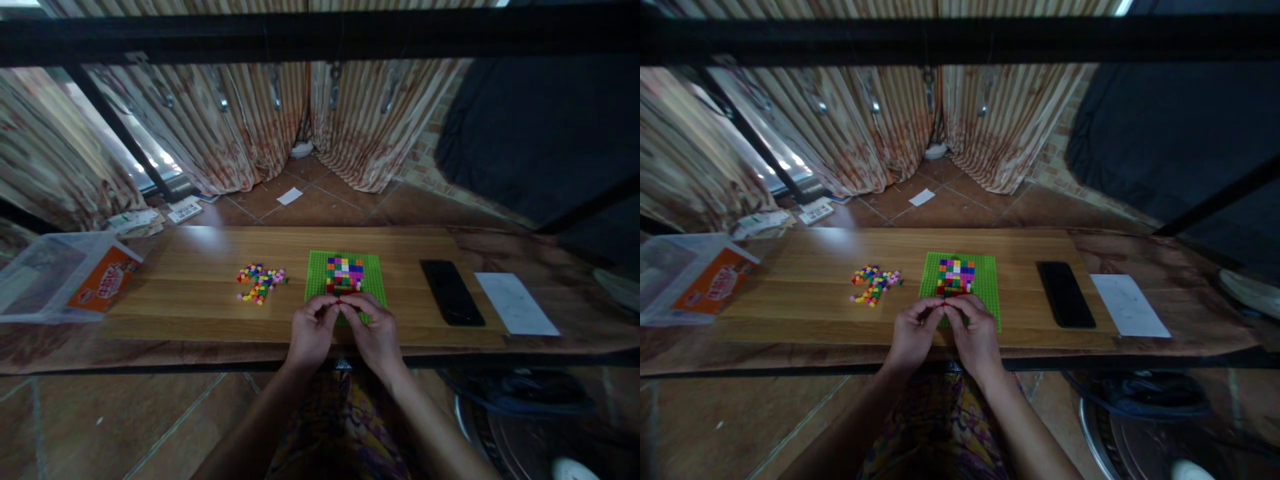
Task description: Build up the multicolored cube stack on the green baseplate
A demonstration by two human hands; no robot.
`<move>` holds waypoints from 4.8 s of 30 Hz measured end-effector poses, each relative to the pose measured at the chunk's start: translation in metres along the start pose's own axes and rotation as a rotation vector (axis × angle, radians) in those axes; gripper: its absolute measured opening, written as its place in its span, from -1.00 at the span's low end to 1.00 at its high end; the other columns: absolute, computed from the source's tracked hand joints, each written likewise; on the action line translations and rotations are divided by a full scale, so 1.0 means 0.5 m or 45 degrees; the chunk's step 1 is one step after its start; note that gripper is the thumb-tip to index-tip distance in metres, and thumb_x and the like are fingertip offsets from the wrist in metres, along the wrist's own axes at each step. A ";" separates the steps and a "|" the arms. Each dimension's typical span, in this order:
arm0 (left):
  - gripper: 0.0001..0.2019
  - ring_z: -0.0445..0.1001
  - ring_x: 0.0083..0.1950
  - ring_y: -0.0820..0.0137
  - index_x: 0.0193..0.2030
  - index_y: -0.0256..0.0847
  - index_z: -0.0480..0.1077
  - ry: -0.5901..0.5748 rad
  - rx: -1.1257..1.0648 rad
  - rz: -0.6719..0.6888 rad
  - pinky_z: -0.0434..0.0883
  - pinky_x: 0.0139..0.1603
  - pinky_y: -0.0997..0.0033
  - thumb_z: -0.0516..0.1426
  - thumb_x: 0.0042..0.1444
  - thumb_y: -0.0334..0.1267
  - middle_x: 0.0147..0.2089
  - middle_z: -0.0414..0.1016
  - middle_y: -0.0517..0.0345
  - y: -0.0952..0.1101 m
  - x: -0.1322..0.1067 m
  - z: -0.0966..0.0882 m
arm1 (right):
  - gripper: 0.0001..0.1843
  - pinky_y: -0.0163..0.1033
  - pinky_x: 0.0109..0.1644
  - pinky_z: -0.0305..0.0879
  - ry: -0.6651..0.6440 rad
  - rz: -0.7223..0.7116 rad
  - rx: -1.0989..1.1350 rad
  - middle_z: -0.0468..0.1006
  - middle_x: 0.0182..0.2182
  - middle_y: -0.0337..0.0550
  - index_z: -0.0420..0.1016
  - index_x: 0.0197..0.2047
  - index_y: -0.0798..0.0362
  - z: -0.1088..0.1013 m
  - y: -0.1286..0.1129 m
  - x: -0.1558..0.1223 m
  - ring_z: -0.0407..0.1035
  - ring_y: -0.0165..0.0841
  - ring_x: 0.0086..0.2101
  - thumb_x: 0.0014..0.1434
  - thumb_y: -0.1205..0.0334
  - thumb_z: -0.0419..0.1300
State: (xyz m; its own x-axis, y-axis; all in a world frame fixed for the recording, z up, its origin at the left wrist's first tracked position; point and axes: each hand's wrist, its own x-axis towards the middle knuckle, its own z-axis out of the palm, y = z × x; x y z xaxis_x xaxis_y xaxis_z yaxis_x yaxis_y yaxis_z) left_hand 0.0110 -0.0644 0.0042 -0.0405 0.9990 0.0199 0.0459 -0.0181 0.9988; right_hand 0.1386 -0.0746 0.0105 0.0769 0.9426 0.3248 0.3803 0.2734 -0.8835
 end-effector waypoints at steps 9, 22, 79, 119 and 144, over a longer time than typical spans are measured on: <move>-0.84 0.53 -0.18 0.38 -0.23 -0.23 0.53 -0.005 -0.022 -0.066 0.44 -0.07 0.41 0.15 0.09 -0.29 -0.22 0.59 0.09 -0.002 0.003 0.008 | -0.86 -0.19 -0.11 0.34 -0.036 -0.055 -0.180 0.53 -0.29 -0.17 0.52 -0.23 -0.02 0.002 -0.001 0.017 0.42 -0.31 -0.22 0.27 0.20 0.12; -0.65 0.51 -0.31 0.39 0.08 -0.14 0.38 -0.176 0.558 0.021 0.43 -0.22 0.39 0.05 0.14 -0.35 -0.22 0.58 0.13 0.014 0.025 0.001 | -0.75 -0.05 -0.04 0.23 -0.041 -0.275 -0.752 0.49 -0.23 -0.09 0.59 -0.27 -0.06 0.010 0.027 0.088 0.28 -0.18 -0.16 0.28 0.22 0.06; -0.76 0.53 -0.26 0.33 -0.14 -0.21 0.52 0.599 1.032 -0.259 0.38 -0.20 0.42 0.11 0.09 -0.24 -0.20 0.60 0.04 -0.026 0.083 -0.332 | -0.43 0.03 -0.03 0.37 0.494 0.493 0.247 0.55 -0.12 0.00 0.46 0.00 0.07 0.002 0.097 0.045 0.46 -0.23 -0.20 -0.09 0.04 0.37; -0.93 0.53 -0.24 0.45 -0.28 -0.20 0.40 -0.115 0.174 0.170 0.46 -0.16 0.46 0.12 0.07 -0.39 -0.29 0.54 0.17 0.040 0.047 -0.029 | -0.80 -0.20 -0.15 0.35 0.052 0.045 -0.089 0.57 -0.24 -0.13 0.55 -0.15 -0.01 0.011 -0.028 0.036 0.45 -0.31 -0.24 0.25 0.16 0.13; -0.64 0.45 -0.45 0.48 0.09 -0.15 0.36 -0.200 0.530 0.049 0.34 -0.41 0.50 0.09 0.13 -0.34 -0.30 0.56 0.19 0.013 0.039 -0.043 | -0.85 -0.02 0.00 0.27 0.096 -0.190 -0.512 0.48 -0.14 -0.12 0.62 -0.28 -0.11 0.025 0.035 0.082 0.30 -0.18 -0.06 0.19 0.18 0.19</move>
State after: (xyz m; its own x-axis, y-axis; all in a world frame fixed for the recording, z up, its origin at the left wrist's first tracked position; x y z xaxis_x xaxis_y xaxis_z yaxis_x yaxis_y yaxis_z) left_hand -0.0110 -0.0461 0.0122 0.1196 0.9927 0.0173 0.4437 -0.0691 0.8935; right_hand 0.1370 -0.0287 0.0043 0.0551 0.8779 0.4757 0.7200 0.2952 -0.6281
